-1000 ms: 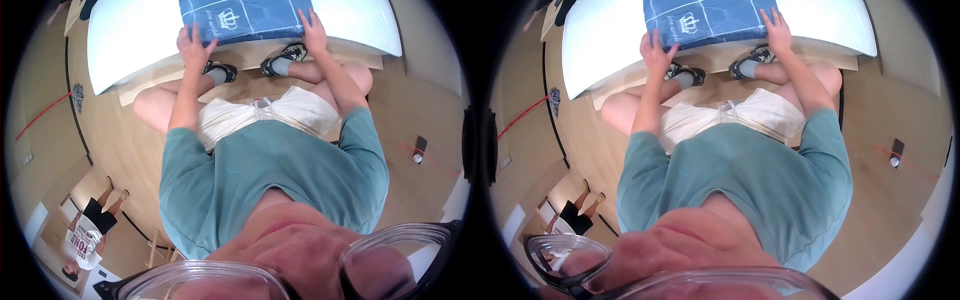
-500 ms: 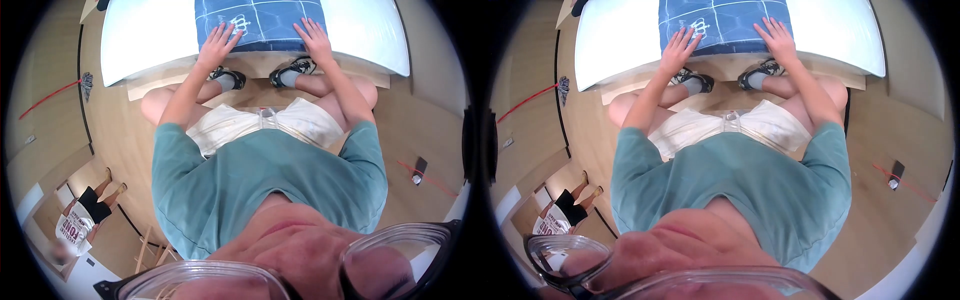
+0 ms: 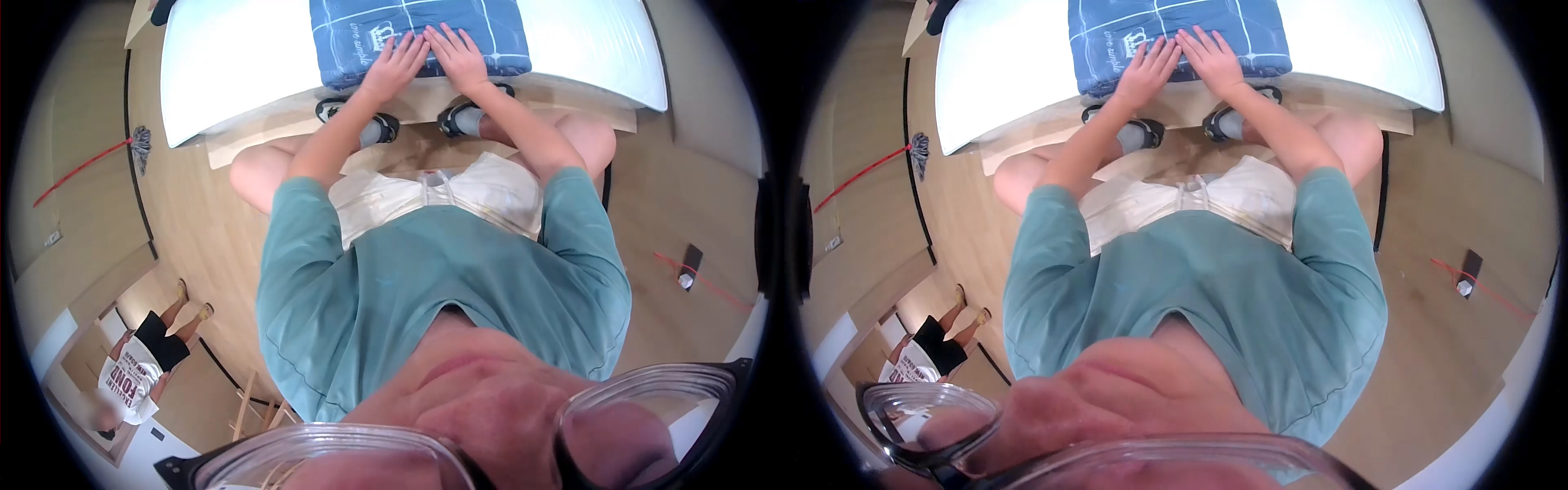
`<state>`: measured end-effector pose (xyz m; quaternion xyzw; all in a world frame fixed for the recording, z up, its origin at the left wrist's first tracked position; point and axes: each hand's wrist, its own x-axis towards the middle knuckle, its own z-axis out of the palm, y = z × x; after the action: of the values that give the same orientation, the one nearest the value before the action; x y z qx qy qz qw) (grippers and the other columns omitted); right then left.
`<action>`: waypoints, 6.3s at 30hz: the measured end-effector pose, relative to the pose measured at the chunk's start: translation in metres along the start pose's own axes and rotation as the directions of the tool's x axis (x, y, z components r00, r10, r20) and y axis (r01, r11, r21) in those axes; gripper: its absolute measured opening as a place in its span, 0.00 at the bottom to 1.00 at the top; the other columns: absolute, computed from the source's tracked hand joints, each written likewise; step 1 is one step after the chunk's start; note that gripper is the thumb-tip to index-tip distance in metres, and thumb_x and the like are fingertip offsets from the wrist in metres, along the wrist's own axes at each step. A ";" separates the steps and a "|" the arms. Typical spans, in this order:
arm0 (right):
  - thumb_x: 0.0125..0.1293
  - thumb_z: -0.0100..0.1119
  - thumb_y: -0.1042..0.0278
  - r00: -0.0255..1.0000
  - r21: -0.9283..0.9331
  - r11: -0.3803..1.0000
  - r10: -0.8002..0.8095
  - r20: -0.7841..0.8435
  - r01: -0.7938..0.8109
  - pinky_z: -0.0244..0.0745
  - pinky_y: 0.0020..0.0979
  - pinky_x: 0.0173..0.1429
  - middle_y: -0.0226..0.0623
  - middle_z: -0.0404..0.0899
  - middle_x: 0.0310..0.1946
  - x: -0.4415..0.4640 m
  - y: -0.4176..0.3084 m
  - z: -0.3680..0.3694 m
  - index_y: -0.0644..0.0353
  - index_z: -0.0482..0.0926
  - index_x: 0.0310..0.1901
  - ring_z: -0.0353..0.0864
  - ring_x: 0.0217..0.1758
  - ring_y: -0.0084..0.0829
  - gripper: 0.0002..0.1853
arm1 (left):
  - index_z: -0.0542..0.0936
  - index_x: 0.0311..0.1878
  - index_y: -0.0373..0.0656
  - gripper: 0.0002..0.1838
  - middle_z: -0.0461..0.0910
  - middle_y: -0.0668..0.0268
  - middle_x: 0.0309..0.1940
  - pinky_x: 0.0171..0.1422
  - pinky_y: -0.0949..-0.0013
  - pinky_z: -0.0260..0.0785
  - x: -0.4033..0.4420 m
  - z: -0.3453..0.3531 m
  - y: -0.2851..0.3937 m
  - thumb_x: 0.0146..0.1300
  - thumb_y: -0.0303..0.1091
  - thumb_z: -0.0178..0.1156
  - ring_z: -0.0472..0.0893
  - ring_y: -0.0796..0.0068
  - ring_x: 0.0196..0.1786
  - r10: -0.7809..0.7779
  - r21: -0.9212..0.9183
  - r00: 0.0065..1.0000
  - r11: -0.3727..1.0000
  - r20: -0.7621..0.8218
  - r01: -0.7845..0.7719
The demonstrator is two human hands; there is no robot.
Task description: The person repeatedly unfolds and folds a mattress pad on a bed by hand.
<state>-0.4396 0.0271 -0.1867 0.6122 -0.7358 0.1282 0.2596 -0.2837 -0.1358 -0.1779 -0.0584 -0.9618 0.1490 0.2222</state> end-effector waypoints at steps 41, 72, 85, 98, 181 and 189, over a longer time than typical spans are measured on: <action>0.71 0.58 0.48 0.828 0.250 0.797 0.480 0.290 -0.550 0.60 0.50 0.79 0.60 0.71 0.71 0.046 0.055 -0.022 0.64 0.70 0.73 0.69 0.72 0.62 0.35 | 0.80 0.55 0.27 0.40 0.86 0.46 0.40 0.51 0.58 0.79 -0.123 0.011 -0.108 0.65 0.64 0.67 0.88 0.53 0.43 -0.645 -0.547 0.264 -0.287 0.717 0.786; 0.62 0.76 0.54 -0.479 0.665 -0.328 0.876 -0.051 -0.671 0.68 0.54 0.75 0.72 0.60 0.73 -0.139 0.251 -0.040 0.61 0.28 0.82 0.70 0.72 0.63 0.66 | 0.72 0.74 0.50 0.41 0.71 0.56 0.73 0.73 0.45 0.66 0.143 -0.036 0.102 0.60 0.56 0.71 0.70 0.50 0.74 -0.125 -0.372 0.922 0.889 0.366 0.268; 0.56 0.77 0.43 -0.348 0.083 -0.360 0.928 0.133 -0.929 0.72 0.50 0.74 0.78 0.66 0.68 -0.143 0.230 0.005 0.68 0.23 0.81 0.75 0.68 0.67 0.75 | 0.79 0.55 0.31 0.18 0.85 0.39 0.41 0.55 0.47 0.74 0.018 -0.037 -0.126 0.72 0.37 0.56 0.84 0.37 0.47 -0.974 -0.632 0.206 0.216 -0.090 0.744; 0.61 0.73 0.41 0.025 0.165 -0.030 0.947 0.321 -0.986 0.69 0.51 0.74 0.82 0.67 0.66 -0.079 0.055 0.042 0.76 0.23 0.78 0.73 0.68 0.70 0.73 | 0.68 0.69 0.27 0.43 0.77 0.42 0.64 0.58 0.50 0.76 -0.375 -0.164 -0.418 0.71 0.62 0.57 0.83 0.43 0.56 -0.890 -0.142 -0.430 -0.411 -0.151 0.900; 0.81 0.44 0.52 -0.367 0.771 -0.508 0.850 0.378 -0.385 0.67 0.53 0.80 0.52 0.69 0.74 -0.297 0.195 -0.266 0.73 0.64 0.75 0.71 0.75 0.50 0.33 | 0.61 0.80 0.38 0.37 0.65 0.50 0.78 0.81 0.43 0.61 -0.343 -0.261 -0.170 0.79 0.55 0.46 0.67 0.46 0.78 -0.785 -0.913 -0.467 -0.370 0.407 -0.174; 0.76 0.56 0.54 -0.274 0.460 -0.492 0.843 0.462 -0.739 0.79 0.45 0.53 0.45 0.82 0.51 -0.202 0.391 -0.043 0.65 0.80 0.56 0.81 0.51 0.42 0.21 | 0.65 0.78 0.38 0.27 0.68 0.51 0.76 0.81 0.45 0.63 -0.385 -0.118 -0.312 0.83 0.43 0.41 0.69 0.51 0.77 -0.721 -0.835 -0.451 -0.540 0.526 -0.112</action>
<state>-0.7846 0.3029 -0.2094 -0.2015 -0.7893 0.5666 -0.1236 0.0987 -0.4704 -0.1375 0.5222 -0.2179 -0.6200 0.5435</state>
